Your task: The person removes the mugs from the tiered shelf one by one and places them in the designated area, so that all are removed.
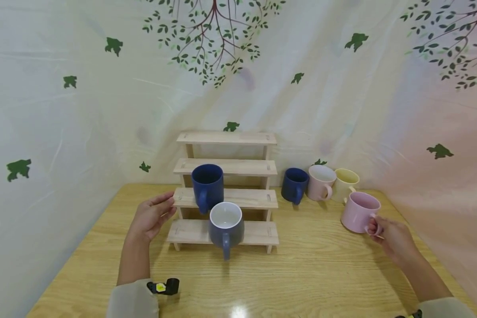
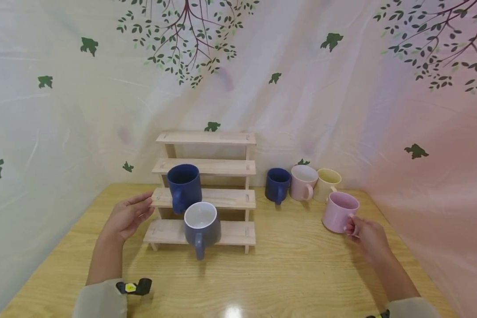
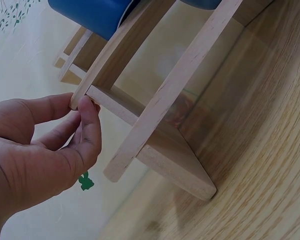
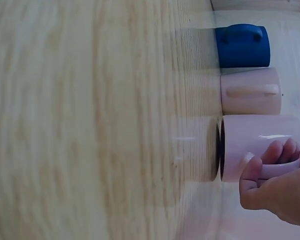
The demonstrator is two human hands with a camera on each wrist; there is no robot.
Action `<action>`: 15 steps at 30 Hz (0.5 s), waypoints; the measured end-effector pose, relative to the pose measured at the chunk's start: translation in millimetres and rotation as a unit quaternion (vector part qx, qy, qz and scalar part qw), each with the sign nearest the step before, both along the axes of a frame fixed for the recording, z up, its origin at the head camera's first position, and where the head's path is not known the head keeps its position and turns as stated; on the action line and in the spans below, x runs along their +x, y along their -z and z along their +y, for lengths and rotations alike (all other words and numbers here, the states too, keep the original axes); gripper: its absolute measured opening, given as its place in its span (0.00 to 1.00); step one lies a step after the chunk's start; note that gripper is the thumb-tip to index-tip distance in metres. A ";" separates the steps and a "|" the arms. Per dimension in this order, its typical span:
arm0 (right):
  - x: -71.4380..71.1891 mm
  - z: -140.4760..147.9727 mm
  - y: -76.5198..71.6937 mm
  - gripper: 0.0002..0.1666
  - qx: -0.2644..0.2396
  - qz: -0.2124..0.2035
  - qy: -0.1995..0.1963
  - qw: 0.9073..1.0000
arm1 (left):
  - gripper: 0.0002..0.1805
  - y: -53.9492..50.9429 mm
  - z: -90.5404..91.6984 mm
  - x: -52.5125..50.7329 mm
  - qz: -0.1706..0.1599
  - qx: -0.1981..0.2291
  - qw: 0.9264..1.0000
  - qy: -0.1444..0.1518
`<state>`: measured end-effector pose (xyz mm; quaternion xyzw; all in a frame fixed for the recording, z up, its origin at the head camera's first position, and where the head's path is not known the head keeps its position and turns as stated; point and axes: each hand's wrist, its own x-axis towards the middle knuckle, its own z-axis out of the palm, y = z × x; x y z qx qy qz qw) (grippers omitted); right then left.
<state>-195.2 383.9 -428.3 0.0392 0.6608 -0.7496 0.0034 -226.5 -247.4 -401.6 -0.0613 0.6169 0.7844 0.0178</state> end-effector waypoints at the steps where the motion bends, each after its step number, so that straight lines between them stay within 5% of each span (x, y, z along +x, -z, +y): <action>1: 0.3 0.7 0.8 0.20 0.008 0.003 -0.005 1.000 | 0.28 -0.1 0.0 -0.1 0.001 0.000 1.000 0.000; 15: -0.9 4.6 4.4 0.18 0.059 -0.009 -0.044 0.997 | 0.28 -0.4 0.8 0.2 0.003 0.000 1.000 0.000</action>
